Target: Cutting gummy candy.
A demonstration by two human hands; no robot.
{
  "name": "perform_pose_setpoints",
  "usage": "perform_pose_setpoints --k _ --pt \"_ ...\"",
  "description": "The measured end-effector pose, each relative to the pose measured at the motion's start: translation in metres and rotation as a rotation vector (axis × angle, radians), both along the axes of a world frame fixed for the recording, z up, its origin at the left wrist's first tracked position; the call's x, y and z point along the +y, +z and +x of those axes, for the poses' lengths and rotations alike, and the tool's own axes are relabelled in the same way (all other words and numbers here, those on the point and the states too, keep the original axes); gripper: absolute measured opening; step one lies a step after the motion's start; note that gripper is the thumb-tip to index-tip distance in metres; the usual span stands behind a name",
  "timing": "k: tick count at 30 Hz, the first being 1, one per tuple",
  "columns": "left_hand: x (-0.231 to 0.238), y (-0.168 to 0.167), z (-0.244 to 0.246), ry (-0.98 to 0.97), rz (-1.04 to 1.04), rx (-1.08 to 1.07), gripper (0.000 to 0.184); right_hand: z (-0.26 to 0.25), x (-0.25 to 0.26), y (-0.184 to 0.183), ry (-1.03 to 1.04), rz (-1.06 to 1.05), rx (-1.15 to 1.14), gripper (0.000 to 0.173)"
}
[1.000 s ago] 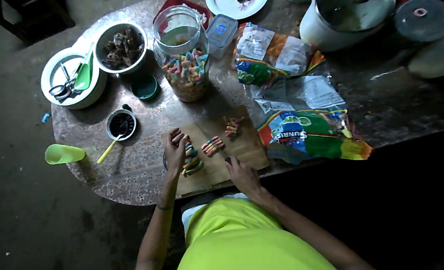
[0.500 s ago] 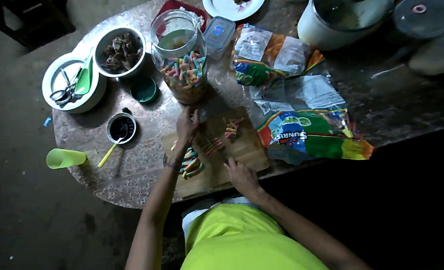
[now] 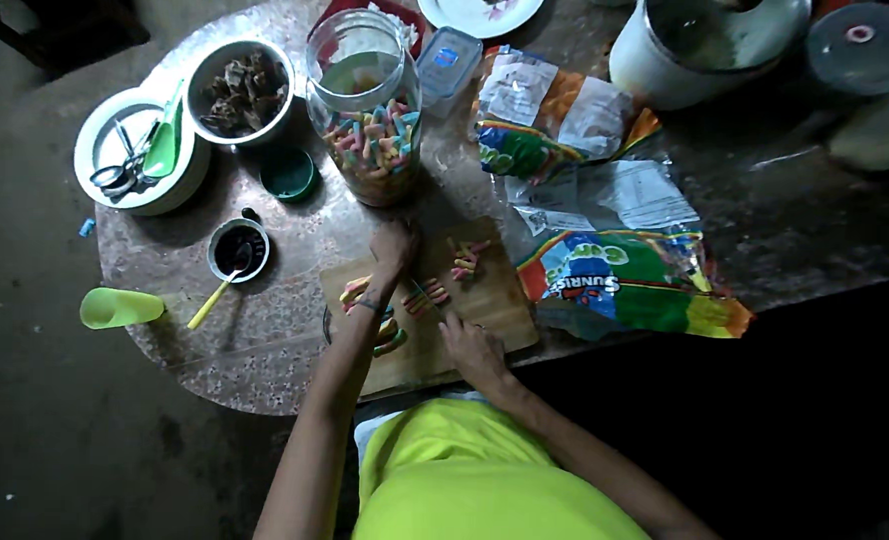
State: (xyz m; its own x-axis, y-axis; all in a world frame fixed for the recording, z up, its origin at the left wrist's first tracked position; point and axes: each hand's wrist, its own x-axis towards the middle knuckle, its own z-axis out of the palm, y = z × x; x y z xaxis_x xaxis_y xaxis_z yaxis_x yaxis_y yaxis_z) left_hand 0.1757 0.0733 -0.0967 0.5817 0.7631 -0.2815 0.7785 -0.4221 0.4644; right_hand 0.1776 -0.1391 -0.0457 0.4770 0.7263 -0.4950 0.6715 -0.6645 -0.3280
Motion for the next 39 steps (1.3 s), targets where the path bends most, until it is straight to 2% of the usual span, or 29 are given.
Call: perform_pose_setpoints --k 5,10,12,13,15,19,20,21,23,27,29,33,39 --pt "0.009 0.017 0.019 0.065 -0.101 0.141 0.046 0.007 0.018 0.017 0.053 -0.229 0.039 0.048" --pt "0.01 0.012 0.02 0.072 -0.081 0.119 0.044 0.012 0.023 0.013 0.066 -0.263 0.007 0.051" --pt "0.007 0.007 0.017 0.072 -0.073 0.073 0.042 0.007 0.017 0.003 0.059 -0.168 -0.084 0.049" --pt "0.005 0.001 0.01 0.056 -0.045 0.008 0.04 0.003 0.013 -0.006 0.062 -0.079 -0.173 0.046" --pt "0.001 -0.01 -0.006 0.0 -0.01 -0.111 0.037 -0.008 0.01 -0.018 0.066 -0.031 -0.287 0.04" --pt "0.008 0.013 0.007 0.051 -0.116 -0.021 0.034 -0.021 0.003 -0.047 0.05 0.183 -0.55 0.025" --pt "0.005 0.011 0.003 0.034 -0.099 -0.054 0.032 -0.022 0.002 -0.049 0.053 0.205 -0.577 0.022" --pt "0.001 0.003 -0.006 -0.002 -0.055 -0.126 0.029 -0.022 0.003 -0.045 0.054 0.182 -0.557 0.022" --pt "-0.002 -0.009 -0.015 -0.022 0.001 -0.21 0.026 -0.018 0.01 -0.025 0.051 0.041 -0.369 0.029" --pt "0.001 -0.012 -0.016 -0.031 0.002 -0.235 0.029 -0.001 0.03 0.012 0.117 -0.325 -0.026 0.044" --pt "0.002 -0.014 -0.015 -0.033 0.006 -0.233 0.03 -0.002 0.028 0.008 0.127 -0.297 -0.057 0.043" --pt "0.001 -0.007 -0.016 -0.056 -0.025 -0.222 0.029 -0.011 0.005 -0.034 0.098 0.143 -0.367 0.029" --pt "-0.004 0.005 -0.01 0.017 -0.068 -0.218 0.023 -0.007 0.009 -0.025 0.09 0.025 -0.25 0.034"
